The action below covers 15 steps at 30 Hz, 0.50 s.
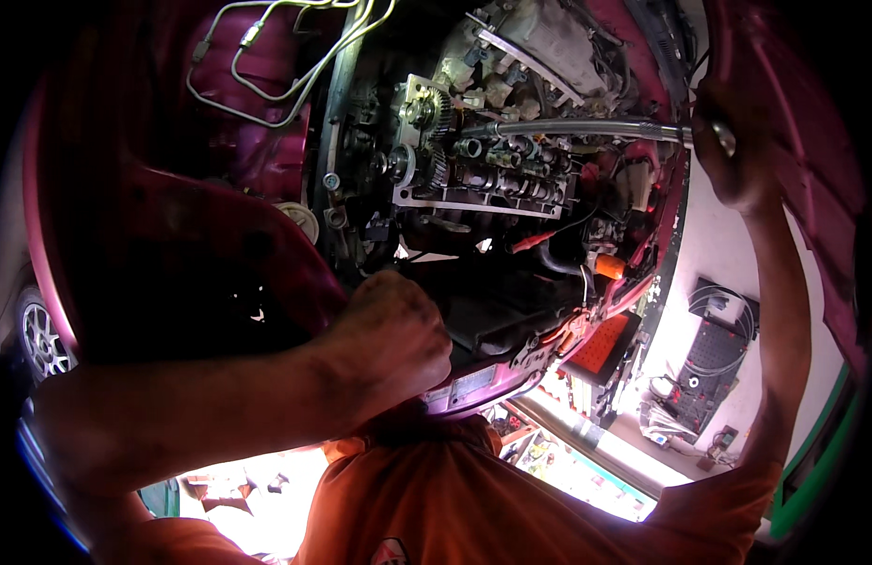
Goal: The person uses a socket wrench and then a torque wrench to tighten bolts on the cylinder head of a car engine.
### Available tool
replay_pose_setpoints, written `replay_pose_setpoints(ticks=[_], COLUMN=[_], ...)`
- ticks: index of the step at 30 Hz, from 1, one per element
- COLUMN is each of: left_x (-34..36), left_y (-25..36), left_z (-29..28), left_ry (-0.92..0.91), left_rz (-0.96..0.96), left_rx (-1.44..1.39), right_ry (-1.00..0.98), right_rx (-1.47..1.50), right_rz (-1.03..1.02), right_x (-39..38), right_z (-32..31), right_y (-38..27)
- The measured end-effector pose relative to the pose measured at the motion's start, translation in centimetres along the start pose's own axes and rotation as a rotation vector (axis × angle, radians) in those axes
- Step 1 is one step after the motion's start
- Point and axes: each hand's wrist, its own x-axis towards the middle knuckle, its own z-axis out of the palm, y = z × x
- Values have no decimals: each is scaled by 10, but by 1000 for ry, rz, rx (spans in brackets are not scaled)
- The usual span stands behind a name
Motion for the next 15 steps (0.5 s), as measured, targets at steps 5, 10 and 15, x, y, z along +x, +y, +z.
replay_pose_setpoints(ticks=[5, 10, 15], left_x=[9, 8, 13], left_y=[-10, -8, -17], left_z=[-7, 2, 2], left_ry=[69, 118, 232], left_rz=[157, 90, 119], left_rx=[63, 68, 135], right_ry=[-88, -81, -49], right_rx=[-157, -78, -62], right_rz=[-312, -133, -94], right_x=[3, -2, -14], right_z=[-33, -22, -21], right_y=[-17, -17, -14])
